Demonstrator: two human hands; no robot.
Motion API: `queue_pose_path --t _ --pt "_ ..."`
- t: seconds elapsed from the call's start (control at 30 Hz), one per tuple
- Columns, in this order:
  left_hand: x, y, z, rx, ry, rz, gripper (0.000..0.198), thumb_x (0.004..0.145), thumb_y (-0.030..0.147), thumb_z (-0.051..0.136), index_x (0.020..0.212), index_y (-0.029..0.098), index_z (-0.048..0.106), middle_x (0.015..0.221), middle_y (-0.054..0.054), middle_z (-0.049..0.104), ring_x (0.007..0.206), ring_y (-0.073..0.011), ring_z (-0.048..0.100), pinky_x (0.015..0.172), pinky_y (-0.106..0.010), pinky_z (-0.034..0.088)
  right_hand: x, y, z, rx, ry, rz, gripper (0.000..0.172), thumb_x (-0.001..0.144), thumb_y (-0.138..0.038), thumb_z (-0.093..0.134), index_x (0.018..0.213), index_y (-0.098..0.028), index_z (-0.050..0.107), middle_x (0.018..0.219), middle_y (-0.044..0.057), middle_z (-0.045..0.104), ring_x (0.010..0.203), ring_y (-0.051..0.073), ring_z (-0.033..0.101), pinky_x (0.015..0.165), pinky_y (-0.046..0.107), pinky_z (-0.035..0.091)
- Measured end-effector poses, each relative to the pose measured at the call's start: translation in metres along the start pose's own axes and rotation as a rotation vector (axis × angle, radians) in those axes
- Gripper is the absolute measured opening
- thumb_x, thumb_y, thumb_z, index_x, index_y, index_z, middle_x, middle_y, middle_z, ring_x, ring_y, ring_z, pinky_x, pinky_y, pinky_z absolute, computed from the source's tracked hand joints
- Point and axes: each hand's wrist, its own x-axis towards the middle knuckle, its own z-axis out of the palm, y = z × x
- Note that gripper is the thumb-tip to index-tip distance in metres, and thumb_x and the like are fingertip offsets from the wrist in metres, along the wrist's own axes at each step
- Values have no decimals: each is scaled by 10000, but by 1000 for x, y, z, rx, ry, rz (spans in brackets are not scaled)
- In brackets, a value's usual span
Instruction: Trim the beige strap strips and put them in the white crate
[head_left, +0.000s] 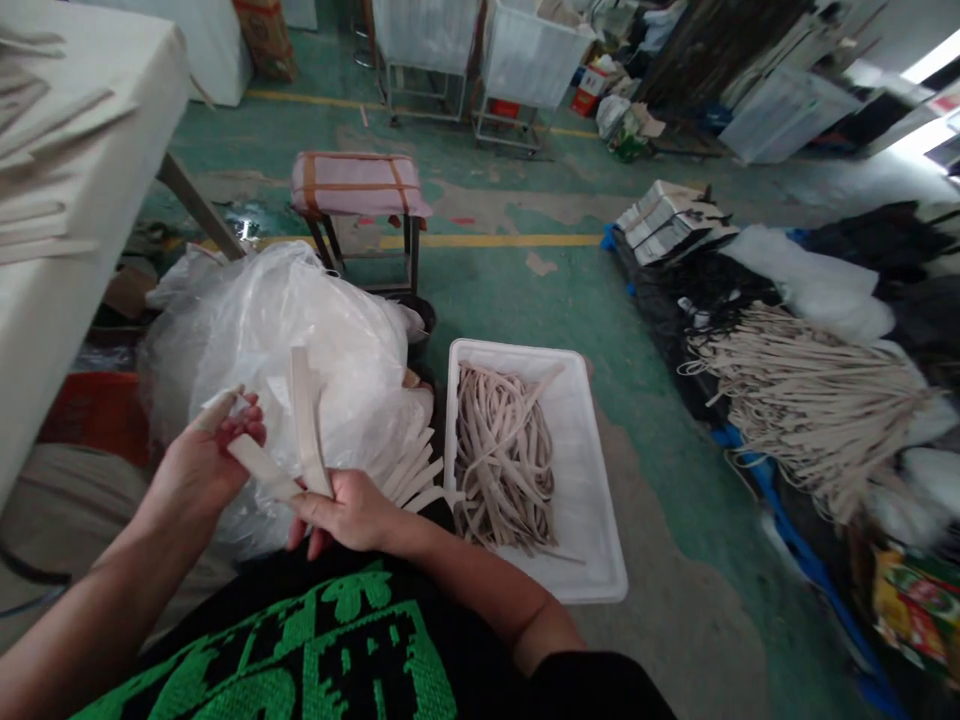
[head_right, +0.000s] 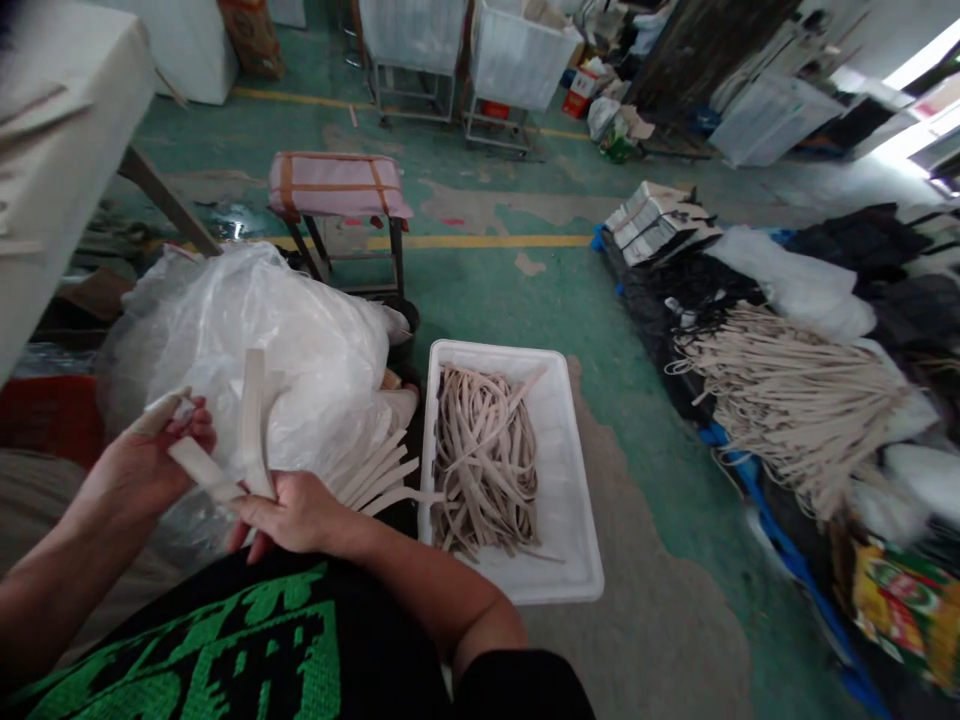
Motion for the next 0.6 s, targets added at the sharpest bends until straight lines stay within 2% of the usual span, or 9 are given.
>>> queue_pose_path --t 0.07,0.13,0.2,0.27,0.3,0.37,0.4,0.47,0.6 --pt "5 3 3 -59 -2 -78 288 951 56 383 789 121 611 659 -1 629 538 -66 575 483 -122 502 -27 -5 -22 29 129 -30 384 893 -537 571 911 -154 584 672 -11 629 438 81 551 417 171 404" --pt "8 4 5 -67 -14 -109 273 953 72 409 785 127 616 669 -4 636 550 -73 587 477 -126 508 -70 -14 -47 43 342 -48 406 877 -549 568 916 -146 607 616 -11 624 402 81 520 391 174 384" --pt "9 1 7 -47 -39 -117 264 952 83 436 773 135 624 660 -1 638 547 -78 590 461 -129 508 -126 -26 -70 69 637 -55 398 853 -541 585 918 -150 625 521 -39 572 338 72 444 341 170 329" --pt "8 -3 10 -25 -57 -113 275 953 92 450 750 145 627 638 8 633 543 -81 598 456 -134 514 -184 -41 -87 83 911 -114 353 844 -516 601 798 -166 617 446 -52 505 310 68 385 311 166 280" --pt "7 -6 11 -15 -62 -115 287 955 95 453 730 149 622 625 13 628 538 -81 601 456 -137 516 -210 -48 -92 103 1003 -202 344 849 -504 597 726 -183 590 399 -69 441 291 67 343 298 166 255" --pt "5 -12 13 2 -59 -125 313 957 99 458 686 153 607 603 20 619 528 -77 606 462 -142 523 -248 -62 -96 140 1029 -400 261 837 -446 623 732 -211 583 388 -91 395 280 68 294 301 167 271" --pt "3 -15 13 9 -58 -135 320 955 102 463 672 154 602 598 22 617 525 -76 608 467 -146 527 -258 -67 -95 154 1018 -468 226 832 -417 633 737 -218 585 396 -94 395 281 65 279 304 164 273" --pt "-1 -20 14 26 -61 -165 311 948 111 485 664 154 604 594 21 619 521 -76 610 474 -152 533 -259 -70 -91 182 966 -526 192 819 -378 649 728 -223 582 404 -96 401 279 61 257 302 162 261" --pt "-10 -28 14 80 -69 -229 241 932 131 520 725 152 640 644 10 654 522 -81 617 475 -160 528 -219 -52 -82 215 980 -424 209 836 -416 623 802 -212 597 393 -97 399 281 72 257 302 182 243"
